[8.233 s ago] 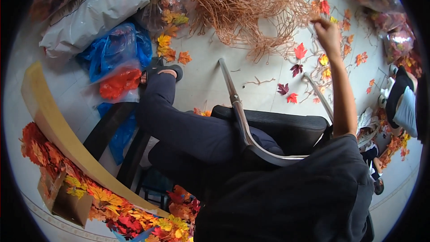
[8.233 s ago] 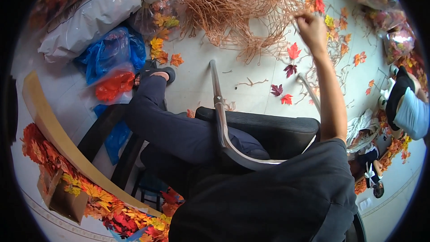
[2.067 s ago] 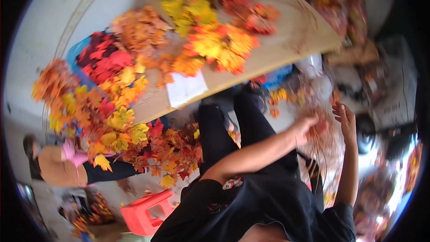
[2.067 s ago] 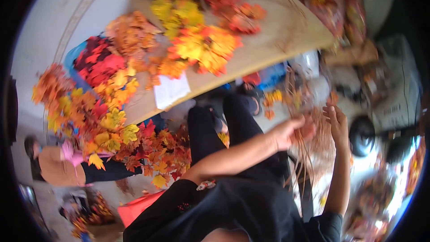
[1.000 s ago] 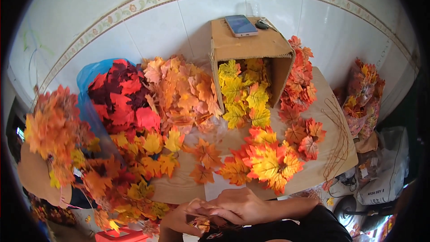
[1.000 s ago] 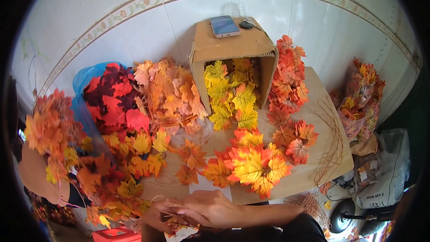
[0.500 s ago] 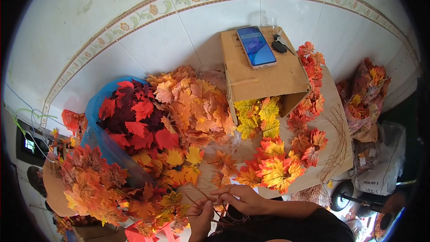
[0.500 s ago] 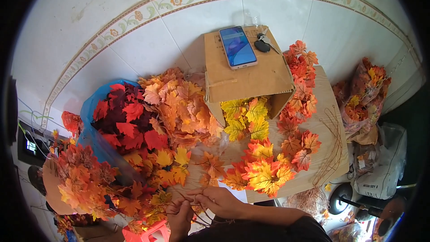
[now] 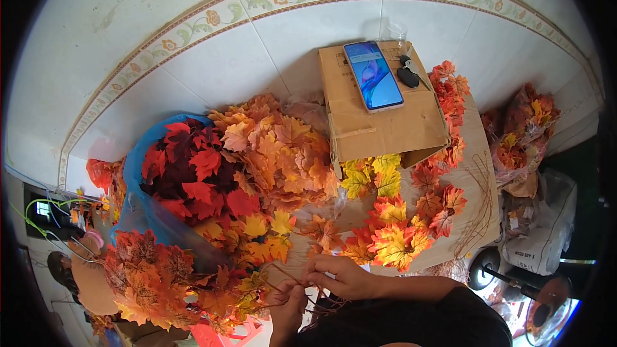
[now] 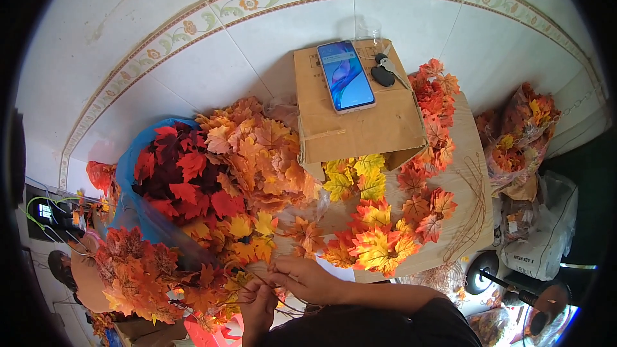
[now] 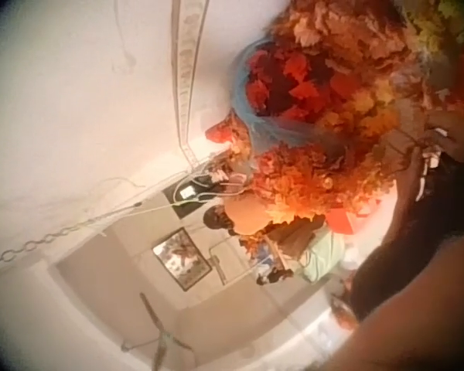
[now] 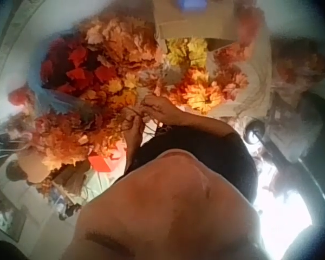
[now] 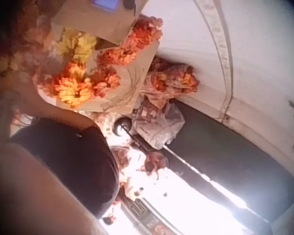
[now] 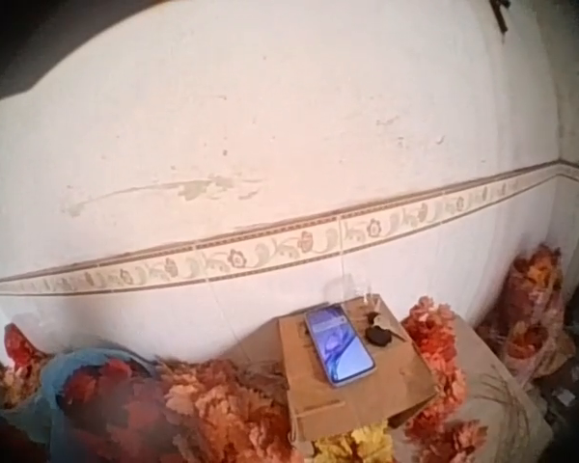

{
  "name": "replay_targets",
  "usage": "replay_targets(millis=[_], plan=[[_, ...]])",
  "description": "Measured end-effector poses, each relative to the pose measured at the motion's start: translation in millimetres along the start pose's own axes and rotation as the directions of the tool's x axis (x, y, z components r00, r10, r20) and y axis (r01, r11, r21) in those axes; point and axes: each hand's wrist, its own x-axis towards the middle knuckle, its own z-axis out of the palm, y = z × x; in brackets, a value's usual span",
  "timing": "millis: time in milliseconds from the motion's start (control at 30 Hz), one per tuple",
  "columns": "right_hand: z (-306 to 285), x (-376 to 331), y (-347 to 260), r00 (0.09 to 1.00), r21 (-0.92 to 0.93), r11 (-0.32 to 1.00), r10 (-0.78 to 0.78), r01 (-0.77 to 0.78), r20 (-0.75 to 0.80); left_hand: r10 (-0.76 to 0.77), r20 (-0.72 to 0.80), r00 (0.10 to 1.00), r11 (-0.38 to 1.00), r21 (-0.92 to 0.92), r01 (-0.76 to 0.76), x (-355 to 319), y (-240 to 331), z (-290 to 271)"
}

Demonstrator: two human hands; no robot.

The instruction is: The person untangles brown plastic branches from a pile and attaches artificial autumn leaves onto the branch stems by hand.

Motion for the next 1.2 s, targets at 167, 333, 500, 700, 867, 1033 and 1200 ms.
replay_targets(millis=[167, 333, 500, 700, 867, 1033, 1200], plan=[[5, -6, -10, 0.972, 0.855, 0.515, 0.162, 0.065, -0.172, 0.003, 0.106, 0.994, 0.999, -0.041, 0.001, -10, 10, 1], [-39, -46, -6, 0.901, 0.865, 0.378, 0.148, 0.33, -0.409, 0.243, 0.013, 0.97, 0.963, -0.122, -0.24, -39, 29, -24], [-172, -173, -86, 0.242, 0.141, 0.654, -0.067, 0.743, -0.968, 0.354, -0.003, 0.935, 0.912, -0.219, -0.346, -85, 76, -90], [-230, -379, -70, 0.046, -0.181, 0.678, -0.303, 0.712, -0.952, 0.334, -0.25, 0.909, 0.929, -0.077, -0.362, -117, 79, -135], [-104, -240, -74, 0.498, 0.304, 0.66, -0.124, 0.687, -0.858, 0.057, 0.28, 0.958, 0.988, 0.119, -0.094, -96, 49, -57], [41, -180, -13, 0.93, 0.476, 0.862, 0.302, -0.173, -0.208, -0.064, 0.487, 0.871, 0.974, 0.22, -0.052, -102, -8, -43], [123, -165, 112, 0.994, 0.317, 0.943, -0.078, 0.1, -0.081, -0.04, 0.323, 0.946, 0.955, 0.291, -0.059, -111, -100, -67]])
